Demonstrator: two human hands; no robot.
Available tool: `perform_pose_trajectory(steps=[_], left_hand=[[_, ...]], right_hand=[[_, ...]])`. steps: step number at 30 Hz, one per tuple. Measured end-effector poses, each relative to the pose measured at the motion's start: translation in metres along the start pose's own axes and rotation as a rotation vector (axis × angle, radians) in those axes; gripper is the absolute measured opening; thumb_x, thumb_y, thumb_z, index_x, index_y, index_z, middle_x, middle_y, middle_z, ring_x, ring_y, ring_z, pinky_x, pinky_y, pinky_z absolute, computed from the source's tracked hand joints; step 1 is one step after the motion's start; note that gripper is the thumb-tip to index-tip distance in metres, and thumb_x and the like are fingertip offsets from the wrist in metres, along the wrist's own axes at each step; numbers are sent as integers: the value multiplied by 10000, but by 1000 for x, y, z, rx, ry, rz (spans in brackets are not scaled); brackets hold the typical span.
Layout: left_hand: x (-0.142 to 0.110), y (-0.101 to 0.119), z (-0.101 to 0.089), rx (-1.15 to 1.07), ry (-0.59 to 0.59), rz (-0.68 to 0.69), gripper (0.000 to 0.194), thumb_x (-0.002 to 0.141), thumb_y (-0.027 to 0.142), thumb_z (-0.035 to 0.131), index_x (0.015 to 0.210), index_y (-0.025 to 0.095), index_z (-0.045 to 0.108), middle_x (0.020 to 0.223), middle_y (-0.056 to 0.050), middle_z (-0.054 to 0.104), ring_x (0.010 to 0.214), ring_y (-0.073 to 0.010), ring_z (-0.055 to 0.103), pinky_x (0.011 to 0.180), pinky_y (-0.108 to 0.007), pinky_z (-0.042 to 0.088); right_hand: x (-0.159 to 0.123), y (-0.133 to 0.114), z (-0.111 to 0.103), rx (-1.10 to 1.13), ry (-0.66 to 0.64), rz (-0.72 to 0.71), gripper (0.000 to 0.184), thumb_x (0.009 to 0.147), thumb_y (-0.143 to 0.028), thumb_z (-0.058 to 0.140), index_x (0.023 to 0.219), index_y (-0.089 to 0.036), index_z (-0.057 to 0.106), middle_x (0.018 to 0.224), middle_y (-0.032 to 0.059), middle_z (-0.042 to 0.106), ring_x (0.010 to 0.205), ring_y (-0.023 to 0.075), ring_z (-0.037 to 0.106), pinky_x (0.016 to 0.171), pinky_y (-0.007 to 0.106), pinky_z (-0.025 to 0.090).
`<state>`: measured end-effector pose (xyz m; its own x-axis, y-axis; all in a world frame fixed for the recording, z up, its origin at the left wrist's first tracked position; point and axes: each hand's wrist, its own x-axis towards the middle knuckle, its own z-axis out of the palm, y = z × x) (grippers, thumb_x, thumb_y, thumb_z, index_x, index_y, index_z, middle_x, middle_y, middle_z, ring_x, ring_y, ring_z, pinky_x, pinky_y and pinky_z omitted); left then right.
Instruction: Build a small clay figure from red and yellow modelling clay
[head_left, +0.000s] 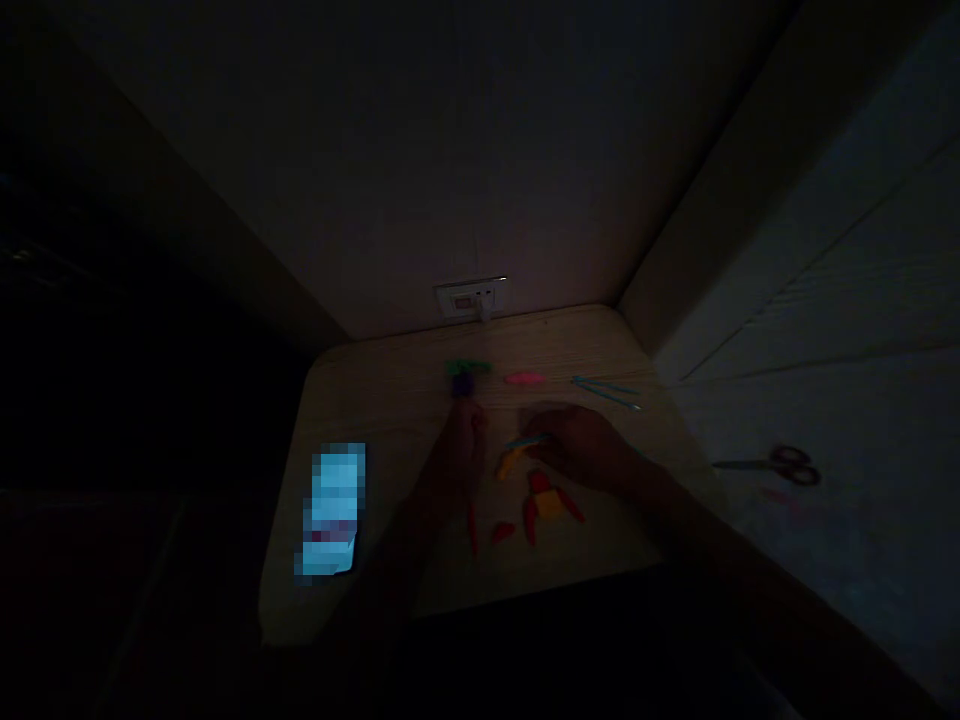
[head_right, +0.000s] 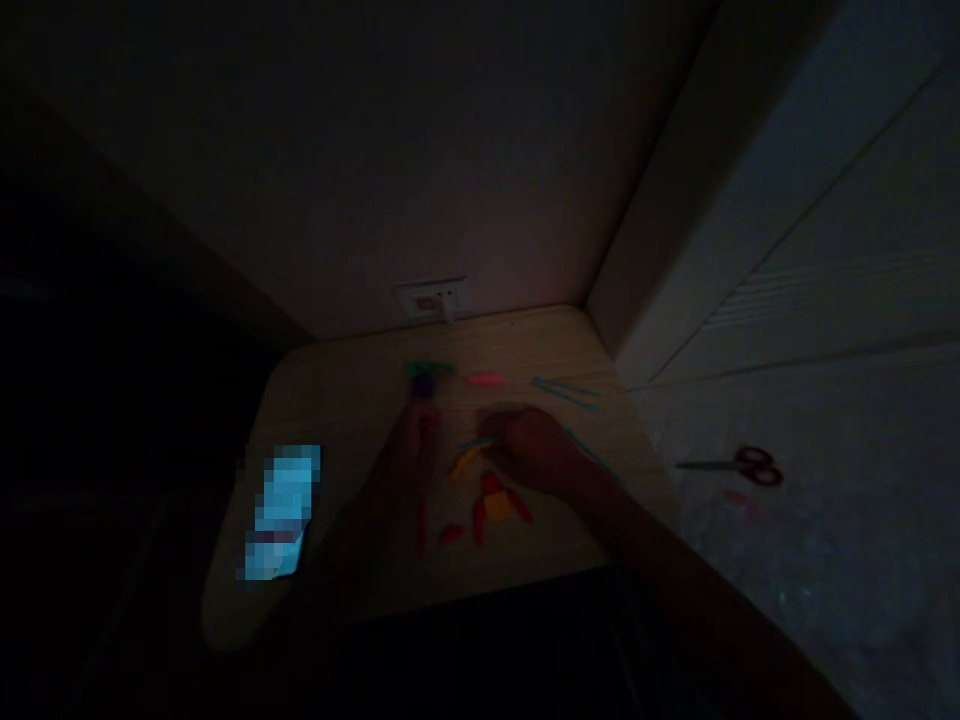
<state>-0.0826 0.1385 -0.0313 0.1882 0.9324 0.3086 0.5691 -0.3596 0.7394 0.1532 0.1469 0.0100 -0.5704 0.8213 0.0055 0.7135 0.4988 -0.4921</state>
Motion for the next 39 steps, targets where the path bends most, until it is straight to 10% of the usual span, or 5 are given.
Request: perform_pose_trajectory(steps=[12,19,39], left_hand=[[1,18,-1,184,-7,-25,217,920,179,675,1130,231,669,1043,-47,696,990,-223,659,918,-378,555],[-7,14,-6,177,40,-19,126,865,196,744,929,220,639,970,-48,681,964,-238,646,900,-406,550],[-10,18,-7,146,-6,60,76,891,170,668,871,221,615,896,-42,671,908,-225,643,854,-387,550]], right_hand=[[20,7,-12,-73,289,413,351,978,-412,608,1251,-198,660,1018,114,802,839,276,734,658,305,435],[10,-21,9,117,272,277,336,1075,-392,316,1116,-187,578,896,105,745,738,254,678,624,308,389],[-16,-17,34,232,292,215,227,1028,-286,419,1086,-218,627,1002,87,761,880,255,710,754,340,467]])
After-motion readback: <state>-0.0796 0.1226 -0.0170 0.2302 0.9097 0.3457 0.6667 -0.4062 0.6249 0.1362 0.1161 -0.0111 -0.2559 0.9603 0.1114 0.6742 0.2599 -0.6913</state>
